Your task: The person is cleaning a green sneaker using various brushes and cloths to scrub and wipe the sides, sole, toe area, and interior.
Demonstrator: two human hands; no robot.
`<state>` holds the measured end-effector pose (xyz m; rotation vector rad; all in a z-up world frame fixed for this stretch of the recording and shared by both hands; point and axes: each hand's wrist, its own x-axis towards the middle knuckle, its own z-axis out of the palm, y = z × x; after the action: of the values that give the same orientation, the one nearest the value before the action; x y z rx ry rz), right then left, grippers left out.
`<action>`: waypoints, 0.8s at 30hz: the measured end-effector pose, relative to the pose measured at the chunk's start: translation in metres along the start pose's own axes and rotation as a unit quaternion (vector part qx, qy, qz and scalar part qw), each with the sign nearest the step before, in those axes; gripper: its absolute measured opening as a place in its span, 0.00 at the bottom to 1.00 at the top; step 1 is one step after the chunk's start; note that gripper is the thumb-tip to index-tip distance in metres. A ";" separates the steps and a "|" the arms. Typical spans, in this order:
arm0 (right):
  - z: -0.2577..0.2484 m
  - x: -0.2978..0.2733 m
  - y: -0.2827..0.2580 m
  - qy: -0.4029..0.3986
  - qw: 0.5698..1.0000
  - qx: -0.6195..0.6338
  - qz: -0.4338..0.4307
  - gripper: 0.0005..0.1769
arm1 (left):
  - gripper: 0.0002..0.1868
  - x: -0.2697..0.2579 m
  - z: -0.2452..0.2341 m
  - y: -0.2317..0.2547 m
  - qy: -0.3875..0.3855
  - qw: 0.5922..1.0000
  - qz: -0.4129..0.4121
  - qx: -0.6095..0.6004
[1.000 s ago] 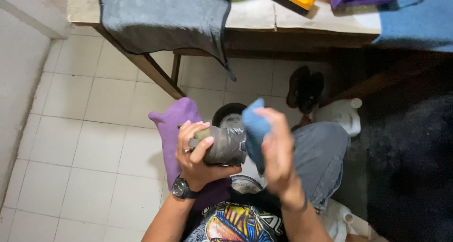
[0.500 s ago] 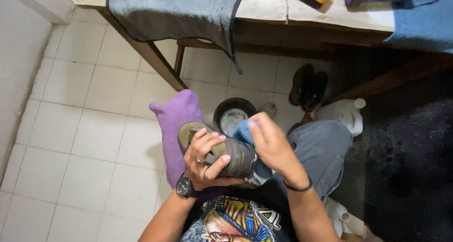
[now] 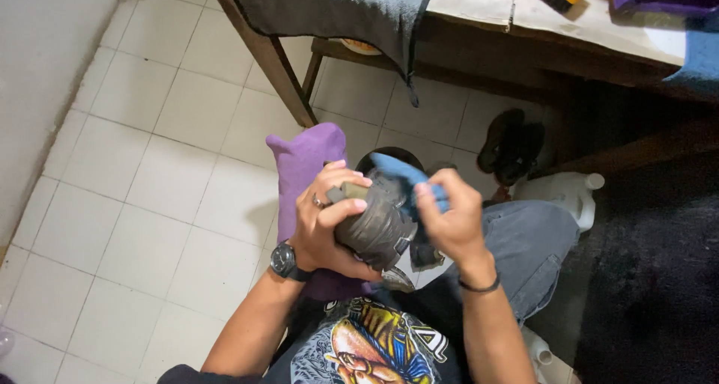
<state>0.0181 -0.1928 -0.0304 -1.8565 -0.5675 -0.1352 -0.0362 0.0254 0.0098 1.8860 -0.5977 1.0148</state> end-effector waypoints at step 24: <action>-0.002 -0.008 -0.021 0.177 0.922 -0.142 -0.314 0.20 | 0.48 0.022 0.020 -0.012 -0.077 0.996 -0.036 0.034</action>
<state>0.0023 -0.1918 -0.0148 -1.7975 -0.9032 -1.0076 -0.0073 0.0135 0.0165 2.0437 -0.5859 0.8590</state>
